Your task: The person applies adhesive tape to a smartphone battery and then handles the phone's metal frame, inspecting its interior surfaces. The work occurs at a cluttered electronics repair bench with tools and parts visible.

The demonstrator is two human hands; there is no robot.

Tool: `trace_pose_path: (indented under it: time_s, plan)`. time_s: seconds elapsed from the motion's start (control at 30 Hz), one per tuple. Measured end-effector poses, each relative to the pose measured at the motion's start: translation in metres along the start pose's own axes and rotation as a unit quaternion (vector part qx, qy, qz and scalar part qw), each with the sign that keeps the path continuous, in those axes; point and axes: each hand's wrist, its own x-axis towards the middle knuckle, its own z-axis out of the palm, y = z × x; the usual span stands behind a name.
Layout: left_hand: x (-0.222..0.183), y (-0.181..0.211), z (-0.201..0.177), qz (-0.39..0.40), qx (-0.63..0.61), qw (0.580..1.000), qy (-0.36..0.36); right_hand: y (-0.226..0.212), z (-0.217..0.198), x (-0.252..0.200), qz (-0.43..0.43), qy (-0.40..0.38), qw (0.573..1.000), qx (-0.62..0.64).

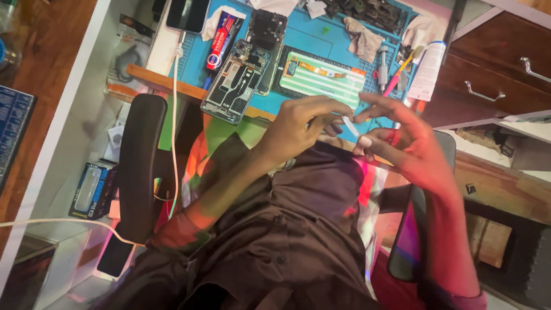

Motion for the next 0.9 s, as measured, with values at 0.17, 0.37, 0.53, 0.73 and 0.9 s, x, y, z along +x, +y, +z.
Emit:
trace_pose_path:
  time_s: [0.17, 0.37, 0.53, 0.73, 0.9]
  plan:
    - [0.001, 0.011, -0.006, -0.026, -0.007, 1.0, -0.009, 0.012, -0.003, 0.0, -0.009, 0.007, 0.999, -0.041]
    - [-0.001, 0.016, -0.008, 0.031, -0.002, 1.0, -0.002, 0.036, -0.008, 0.007, 0.001, 0.003, 0.999, -0.033]
    - [-0.004, 0.021, -0.005, 0.065, 0.085, 0.994, -0.005, 0.042, -0.005, 0.008, -0.01, 0.018, 0.998, -0.052]
    - [-0.008, 0.03, -0.004, 0.107, 0.161, 0.981, -0.025, 0.043, -0.003, 0.009, -0.044, 0.011, 0.996, -0.075]
    - [-0.013, 0.034, -0.004, 0.138, 0.204, 0.968, -0.045, 0.052, -0.003, 0.007, -0.04, 0.018, 0.994, -0.097]
